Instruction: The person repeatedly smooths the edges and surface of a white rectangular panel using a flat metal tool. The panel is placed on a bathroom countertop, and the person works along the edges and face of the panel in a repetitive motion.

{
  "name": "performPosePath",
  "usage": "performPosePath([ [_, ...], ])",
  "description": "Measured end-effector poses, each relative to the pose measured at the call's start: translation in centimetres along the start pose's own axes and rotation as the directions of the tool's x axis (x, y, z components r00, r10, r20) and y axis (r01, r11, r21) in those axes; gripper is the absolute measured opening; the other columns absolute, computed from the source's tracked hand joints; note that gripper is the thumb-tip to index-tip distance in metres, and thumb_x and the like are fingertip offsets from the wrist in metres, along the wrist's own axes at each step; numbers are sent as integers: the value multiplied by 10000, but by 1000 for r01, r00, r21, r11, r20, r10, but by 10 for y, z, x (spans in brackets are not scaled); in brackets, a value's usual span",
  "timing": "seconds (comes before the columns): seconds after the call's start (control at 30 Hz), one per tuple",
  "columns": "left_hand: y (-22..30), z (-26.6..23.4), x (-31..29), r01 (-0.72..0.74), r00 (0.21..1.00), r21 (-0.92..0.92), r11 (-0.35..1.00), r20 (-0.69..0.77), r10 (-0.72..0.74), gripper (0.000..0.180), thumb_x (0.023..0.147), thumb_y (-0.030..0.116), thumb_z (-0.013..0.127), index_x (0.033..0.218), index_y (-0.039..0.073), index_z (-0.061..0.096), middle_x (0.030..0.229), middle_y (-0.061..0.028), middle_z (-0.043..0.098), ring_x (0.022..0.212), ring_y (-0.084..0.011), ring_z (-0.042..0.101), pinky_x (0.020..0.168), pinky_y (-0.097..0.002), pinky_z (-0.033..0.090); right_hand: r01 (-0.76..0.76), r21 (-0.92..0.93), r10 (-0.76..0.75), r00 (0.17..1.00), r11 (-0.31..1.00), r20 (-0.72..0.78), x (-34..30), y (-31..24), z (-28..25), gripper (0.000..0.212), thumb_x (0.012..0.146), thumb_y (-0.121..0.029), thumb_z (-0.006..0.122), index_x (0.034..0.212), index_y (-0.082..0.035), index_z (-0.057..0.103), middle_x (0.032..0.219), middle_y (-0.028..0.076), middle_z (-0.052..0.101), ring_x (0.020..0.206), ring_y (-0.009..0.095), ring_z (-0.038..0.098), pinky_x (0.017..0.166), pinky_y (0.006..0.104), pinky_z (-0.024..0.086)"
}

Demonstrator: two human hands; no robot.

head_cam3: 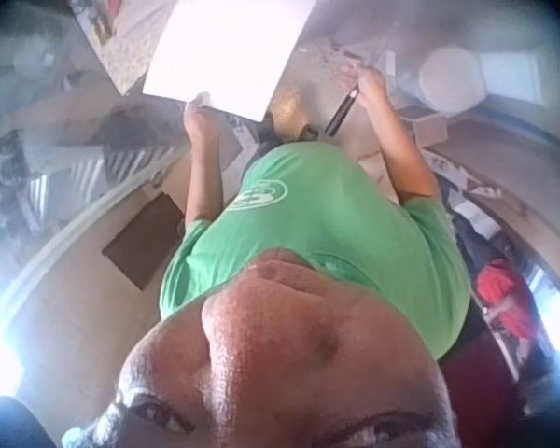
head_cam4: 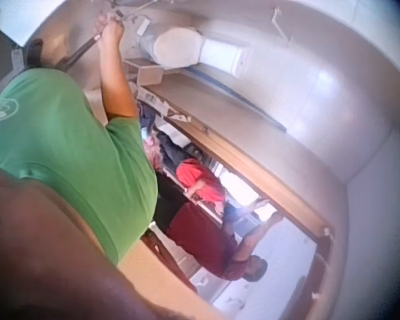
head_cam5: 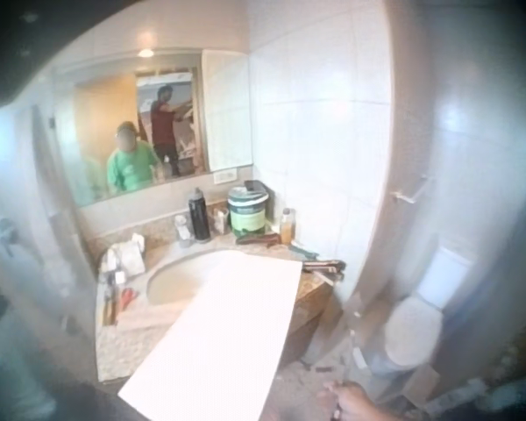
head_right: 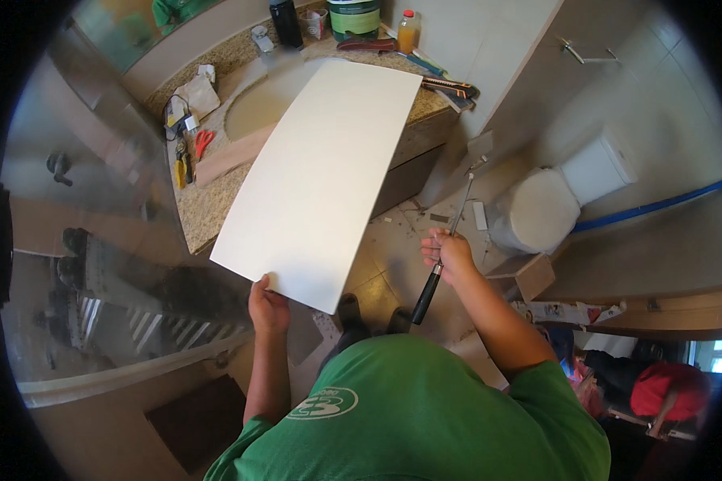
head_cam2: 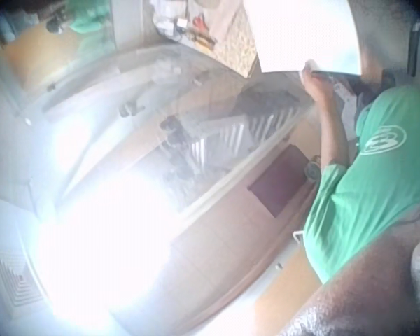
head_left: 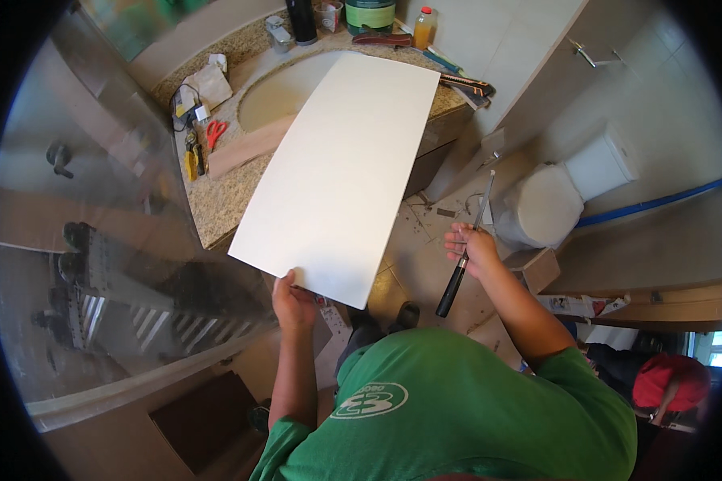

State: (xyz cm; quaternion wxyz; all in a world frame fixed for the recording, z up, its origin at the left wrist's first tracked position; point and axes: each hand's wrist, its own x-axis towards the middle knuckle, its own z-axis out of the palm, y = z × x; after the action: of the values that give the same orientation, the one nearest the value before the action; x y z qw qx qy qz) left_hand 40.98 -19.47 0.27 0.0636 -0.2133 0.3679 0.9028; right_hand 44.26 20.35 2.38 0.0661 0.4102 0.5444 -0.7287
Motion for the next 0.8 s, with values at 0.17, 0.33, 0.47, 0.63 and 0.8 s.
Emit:
performPosePath([
  [0.17,12,-22,33,-57,998,-74,996,20,58,196,1007,150,526,1114,4,599,1045,-93,689,1015,-221,677,920,-370,542,-8,32,10,998,999,-58,12,2,-12,314,1094,-281,471,1287,-69,599,1012,97,669,847,236,685,668,360,580],
  [0.33,9,-21,35,-31,999,-35,999,-29,30,239,1045,197,519,1150,-13,569,1115,-120,668,1038,-248,669,933,-396,537,175,-160,-184,982,971,-46,43,-31,-15,266,1075,-276,545,1207,-68,646,776,27,584,580,151,553,468,285,455],
  [0.47,9,-14,33,-51,998,36,998,-41,53,241,1047,193,542,1183,-6,540,1120,-118,652,1048,-245,659,910,-409,546,335,-433,-428,894,837,-135,77,-83,-11,247,951,-277,731,1030,-44,707,758,45,636,632,161,574,557,339,471],
  [0.63,13,2,26,-63,986,68,996,-147,73,237,1035,184,592,1182,7,536,1094,-109,641,1006,-233,656,883,-404,552,315,-812,-660,743,491,-111,130,-179,-3,403,780,-271,847,1054,-8,711,929,182,743,886,306,718,810,416,551],
  [0.8,19,21,24,-38,951,144,989,-299,80,273,1029,194,621,1215,14,534,1084,-102,635,970,-234,649,853,-408,558,268,-925,-712,702,270,-5,198,-260,-4,539,736,-248,862,1210,-51,699,1059,209,743,1004,375,718,878,453,560],
])
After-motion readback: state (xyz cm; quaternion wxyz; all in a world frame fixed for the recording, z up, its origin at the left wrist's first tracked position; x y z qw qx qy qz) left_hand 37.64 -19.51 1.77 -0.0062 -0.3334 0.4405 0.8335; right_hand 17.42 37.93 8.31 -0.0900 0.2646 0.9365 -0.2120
